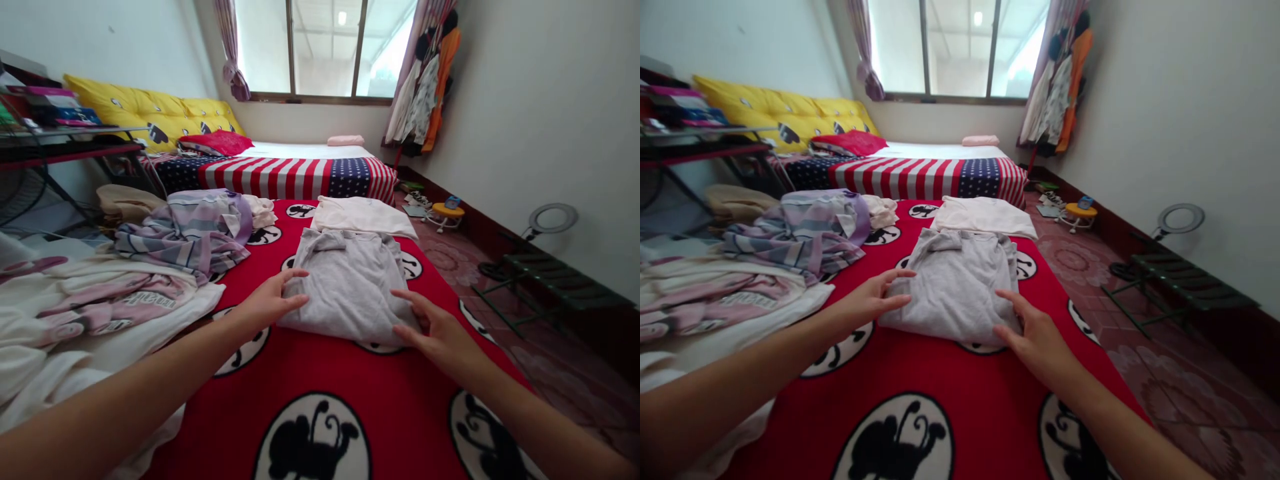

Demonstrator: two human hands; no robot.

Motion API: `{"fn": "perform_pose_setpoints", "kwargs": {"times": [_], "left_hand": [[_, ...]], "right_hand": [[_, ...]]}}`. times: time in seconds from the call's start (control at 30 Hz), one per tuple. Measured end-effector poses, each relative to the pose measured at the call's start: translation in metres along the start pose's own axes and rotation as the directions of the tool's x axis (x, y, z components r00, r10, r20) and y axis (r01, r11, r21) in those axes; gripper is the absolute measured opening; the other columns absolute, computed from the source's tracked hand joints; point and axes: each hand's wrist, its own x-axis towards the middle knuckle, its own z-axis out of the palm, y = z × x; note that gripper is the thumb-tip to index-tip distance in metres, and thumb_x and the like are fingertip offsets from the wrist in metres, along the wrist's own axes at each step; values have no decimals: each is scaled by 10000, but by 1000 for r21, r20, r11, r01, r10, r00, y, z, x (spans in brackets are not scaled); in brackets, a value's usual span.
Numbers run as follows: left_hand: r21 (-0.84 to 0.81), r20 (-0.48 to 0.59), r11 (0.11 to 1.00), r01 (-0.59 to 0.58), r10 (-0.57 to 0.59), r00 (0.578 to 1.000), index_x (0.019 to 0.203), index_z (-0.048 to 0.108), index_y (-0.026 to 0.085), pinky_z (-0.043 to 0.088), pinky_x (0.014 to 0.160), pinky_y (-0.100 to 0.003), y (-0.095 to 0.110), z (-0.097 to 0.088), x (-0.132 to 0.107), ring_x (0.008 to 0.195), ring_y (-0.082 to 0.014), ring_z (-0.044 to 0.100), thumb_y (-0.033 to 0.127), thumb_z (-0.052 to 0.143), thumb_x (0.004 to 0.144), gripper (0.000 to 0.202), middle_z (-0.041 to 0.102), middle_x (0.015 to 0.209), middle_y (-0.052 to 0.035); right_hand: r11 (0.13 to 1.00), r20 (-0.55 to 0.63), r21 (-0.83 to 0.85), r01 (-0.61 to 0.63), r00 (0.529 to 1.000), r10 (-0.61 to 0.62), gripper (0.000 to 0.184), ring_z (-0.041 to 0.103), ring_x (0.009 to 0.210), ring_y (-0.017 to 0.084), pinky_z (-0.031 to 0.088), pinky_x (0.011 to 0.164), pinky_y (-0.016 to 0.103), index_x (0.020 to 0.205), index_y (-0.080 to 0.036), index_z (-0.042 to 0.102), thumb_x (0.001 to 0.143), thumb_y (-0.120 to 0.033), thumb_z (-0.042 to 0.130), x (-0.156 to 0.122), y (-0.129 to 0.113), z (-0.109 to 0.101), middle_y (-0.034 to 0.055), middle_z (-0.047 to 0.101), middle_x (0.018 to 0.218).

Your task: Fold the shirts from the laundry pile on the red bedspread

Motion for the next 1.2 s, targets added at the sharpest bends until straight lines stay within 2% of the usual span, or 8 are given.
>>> {"fn": "perform_pose_setpoints", "kwargs": {"times": [0.27,0.4,0.53,0.7,0.8,0.93,1.1,1.2], "left_hand": [[-347,-83,931,-111,88,993,1211,579,162,427,588,-210,43,-16,-6,687,-138,594,332,773,593,669,668,883,-44],[-312,-107,922,-229,206,973,1126,643,188,447,593,-202,68,-38,-42,726,-144,602,348,776,625,543,669,974,-48],[-128,177,990,-53,75,981,1163,632,218,429,583,-206,47,-41,-104,715,-154,584,452,697,721,504,660,902,-37],[299,421,954,-33,-100,902,1136,665,249,396,581,-196,4,-43,-155,677,-139,533,462,681,720,468,618,776,4],[341,369,938,-66,-68,927,1090,674,205,428,619,-215,7,-48,-142,716,-162,571,492,624,754,444,642,780,-12],[525,166,813,-252,193,967,1087,662,214,465,741,-276,29,-31,-89,851,-219,617,504,641,728,461,678,938,-59],[816,103,532,-228,254,962,1189,609,230,461,832,-386,36,18,-31,1057,-341,563,559,754,555,729,605,1154,-133],[814,20,560,-153,237,971,1109,642,210,467,796,-393,22,29,-9,1006,-344,589,524,721,606,598,629,1082,-145]], "right_hand": [[990,-146,140,6,989,14,389,636,770,185,495,632,257,1045,-173,695,690,-332,673,18,-45,-32,46,704,896],[985,-156,151,90,986,-66,383,642,801,183,511,639,244,1035,-211,701,698,-392,712,-16,-81,-62,41,702,944],[992,23,6,122,992,-122,324,660,876,222,548,752,286,1014,-235,710,750,-421,686,-91,-67,-50,65,711,974],[965,193,-176,193,968,-158,384,693,795,229,588,677,306,1136,-285,674,767,-386,655,-145,-18,-28,70,724,972],[989,203,-109,95,977,-71,376,689,739,207,580,641,294,1139,-236,662,802,-397,622,-116,-24,-41,72,725,924],[992,22,-70,108,994,-107,306,680,827,218,552,757,324,1011,-209,691,769,-393,652,-36,-58,-44,65,721,956],[986,-53,106,129,991,-124,229,686,670,191,511,602,281,867,-162,701,750,-347,635,31,-78,7,59,718,805],[970,-118,213,115,989,-91,242,683,642,194,494,578,281,857,-158,698,749,-365,635,40,-61,34,61,713,775]]}}
